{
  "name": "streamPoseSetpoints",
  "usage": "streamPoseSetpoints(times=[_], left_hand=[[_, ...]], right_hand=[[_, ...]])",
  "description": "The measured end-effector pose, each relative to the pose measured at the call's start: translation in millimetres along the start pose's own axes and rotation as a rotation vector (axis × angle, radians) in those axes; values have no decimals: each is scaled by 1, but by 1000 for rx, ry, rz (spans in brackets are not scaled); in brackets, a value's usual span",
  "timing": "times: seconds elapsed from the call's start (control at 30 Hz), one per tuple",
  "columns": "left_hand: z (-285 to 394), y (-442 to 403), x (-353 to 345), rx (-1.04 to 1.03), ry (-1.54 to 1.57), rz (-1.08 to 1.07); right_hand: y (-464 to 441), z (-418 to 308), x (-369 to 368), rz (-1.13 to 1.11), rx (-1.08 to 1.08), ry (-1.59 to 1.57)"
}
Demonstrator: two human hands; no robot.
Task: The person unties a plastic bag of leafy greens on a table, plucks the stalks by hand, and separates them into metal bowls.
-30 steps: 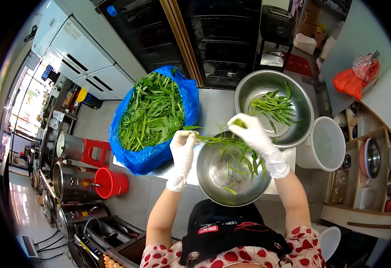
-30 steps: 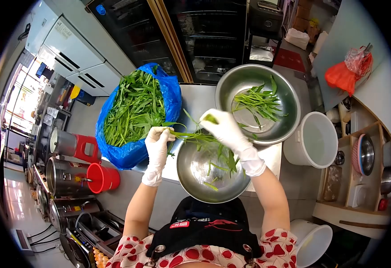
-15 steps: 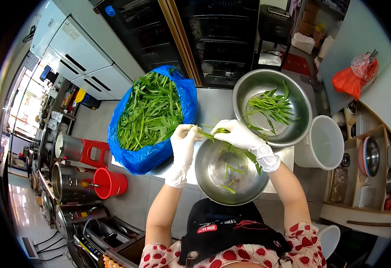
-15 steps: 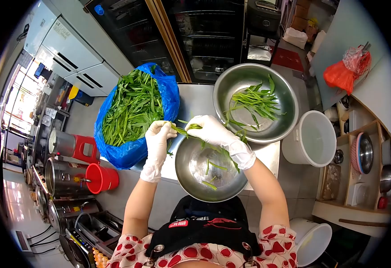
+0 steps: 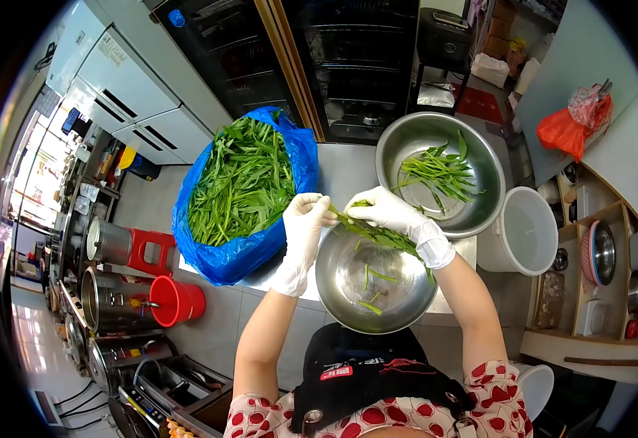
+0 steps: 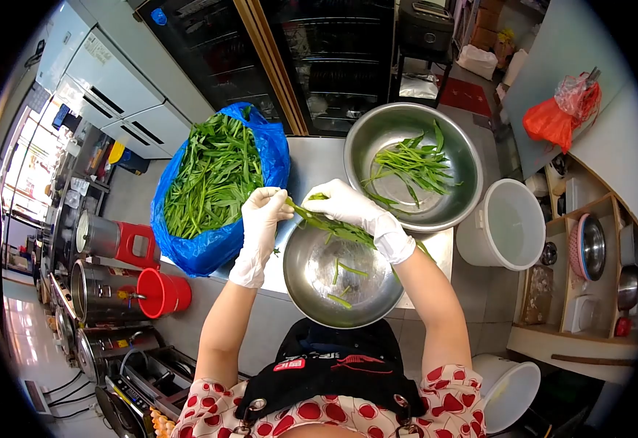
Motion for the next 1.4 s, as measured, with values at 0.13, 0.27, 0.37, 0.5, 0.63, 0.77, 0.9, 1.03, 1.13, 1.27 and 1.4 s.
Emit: streamPoseSetpoints(times=[0.13, 0.27, 0.37, 0.5, 0.63, 0.77, 0.9, 1.03, 1.13, 1.27, 1.4], left_hand=[[-4, -1, -2, 26, 21, -37], [-13, 3, -4, 14, -41, -66], [-21, 8, -7, 15, -100, -91], [-32, 3, 0, -71, -236, -47], [-29, 0, 0, -207, -410, -52], [-11, 6, -3, -455, -675, -40], [3, 8, -5, -526, -715, -93], [18, -13, 19, -465, -606, -62], [19, -31, 41, -280, -429, -60], [21, -36, 49, -142, -296, -57], [15, -37, 45, -57, -233, -99]], right_hand=[[-2, 6, 0, 1, -25, -37], [-10, 20, -1, 47, -47, -73], [-11, 24, -5, 70, -51, -76], [-15, 30, -12, 92, 4, -32], [-18, 28, -16, 76, 70, 89], [-17, 23, -17, 71, 71, 198], [-22, 27, -17, 33, 81, 160], [-16, 22, -4, 11, 103, 21], [-7, 20, 10, -28, -66, -73], [-8, 28, 16, 25, -153, -139], [-25, 40, 2, 143, 163, -3]])
Point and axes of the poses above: each hand's wrist, its own y-axis away from the middle knuckle, its own x-axis out of the back of the hand, z = x × y, the point moved 7 cm from there along -y, towards the middle knuckle, and after that the axes turned 11 degrees about z, right-handed, at the moved point
